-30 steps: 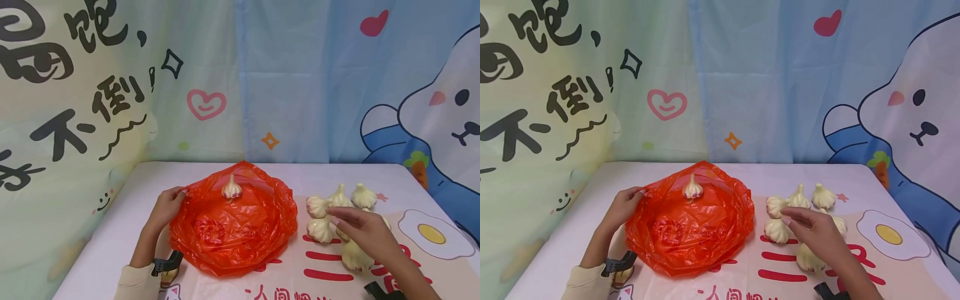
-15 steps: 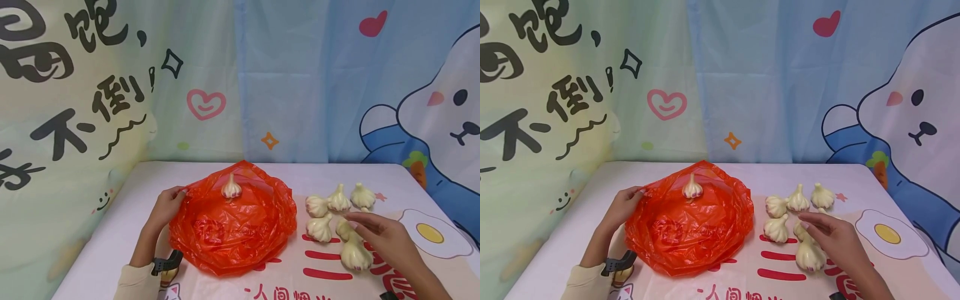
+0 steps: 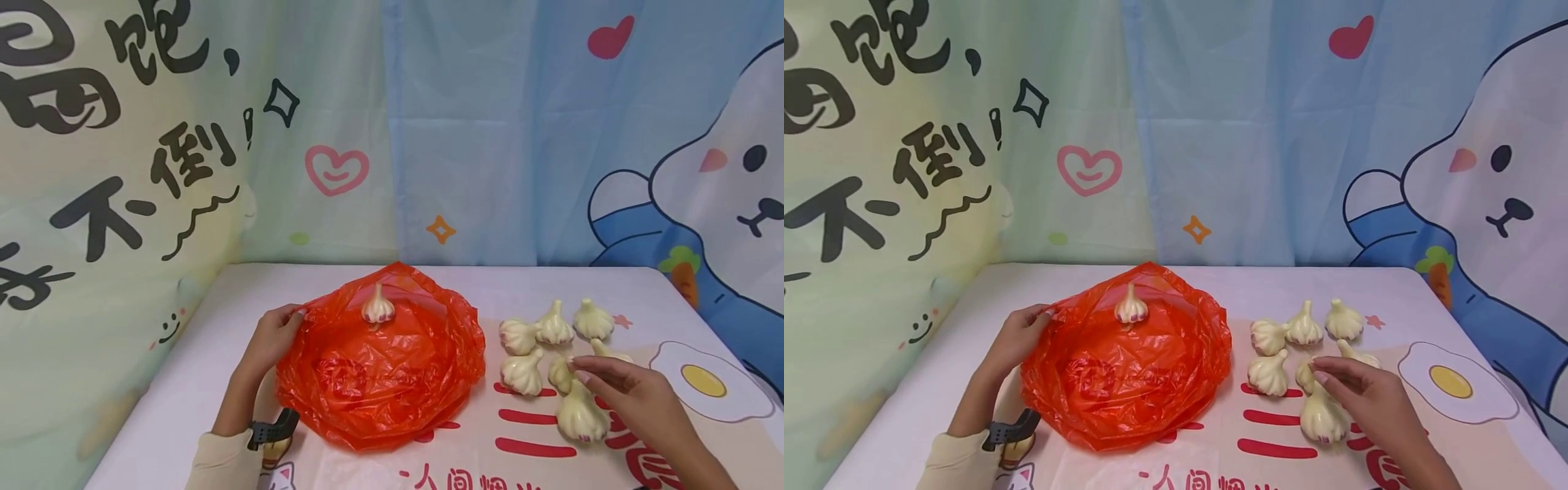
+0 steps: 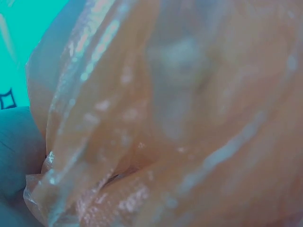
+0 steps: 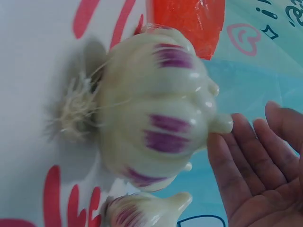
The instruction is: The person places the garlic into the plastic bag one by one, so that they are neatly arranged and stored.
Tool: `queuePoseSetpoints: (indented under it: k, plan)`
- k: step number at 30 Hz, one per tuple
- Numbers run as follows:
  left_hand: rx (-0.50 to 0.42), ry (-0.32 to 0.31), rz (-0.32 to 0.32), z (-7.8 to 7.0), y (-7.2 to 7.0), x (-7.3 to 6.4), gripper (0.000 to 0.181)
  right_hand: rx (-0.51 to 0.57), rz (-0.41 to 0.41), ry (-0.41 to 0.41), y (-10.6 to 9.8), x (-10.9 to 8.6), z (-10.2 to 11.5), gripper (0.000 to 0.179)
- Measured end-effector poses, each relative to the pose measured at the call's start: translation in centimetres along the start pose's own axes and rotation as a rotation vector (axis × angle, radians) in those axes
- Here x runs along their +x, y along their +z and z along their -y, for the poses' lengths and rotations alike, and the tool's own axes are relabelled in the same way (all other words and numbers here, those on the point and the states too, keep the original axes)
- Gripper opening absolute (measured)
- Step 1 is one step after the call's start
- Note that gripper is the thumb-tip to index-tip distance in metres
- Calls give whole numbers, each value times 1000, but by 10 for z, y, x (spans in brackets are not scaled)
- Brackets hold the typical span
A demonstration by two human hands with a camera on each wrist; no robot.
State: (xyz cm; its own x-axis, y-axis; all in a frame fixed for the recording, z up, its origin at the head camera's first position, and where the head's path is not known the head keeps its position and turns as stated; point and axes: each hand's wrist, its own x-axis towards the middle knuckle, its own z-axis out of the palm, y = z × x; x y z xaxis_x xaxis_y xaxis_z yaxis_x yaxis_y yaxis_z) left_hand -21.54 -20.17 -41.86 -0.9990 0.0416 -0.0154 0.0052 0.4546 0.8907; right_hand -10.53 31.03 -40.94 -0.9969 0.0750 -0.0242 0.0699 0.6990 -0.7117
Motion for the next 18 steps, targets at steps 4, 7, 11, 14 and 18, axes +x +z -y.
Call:
queuePoseSetpoints:
  k: [4, 7, 11, 14, 18]
  plan:
    - [1, -2, 1, 0, 0, 0, 33, 32, 76, 16, 0, 0, -4, 47]
    - [5, 3, -1, 0, 0, 0, 34, 55, 94, 10, 1, 0, -7, 48]
    - [-3, -8, -1, 0, 0, -1, 33, 75, 102, 22, 2, 0, -8, 45]
    - [1, -12, -2, -1, 0, 0, 32, 72, 101, 23, 4, 1, -9, 43]
    - [6, -2, -4, -2, 0, 0, 33, 58, 92, 11, 6, 0, -10, 42]
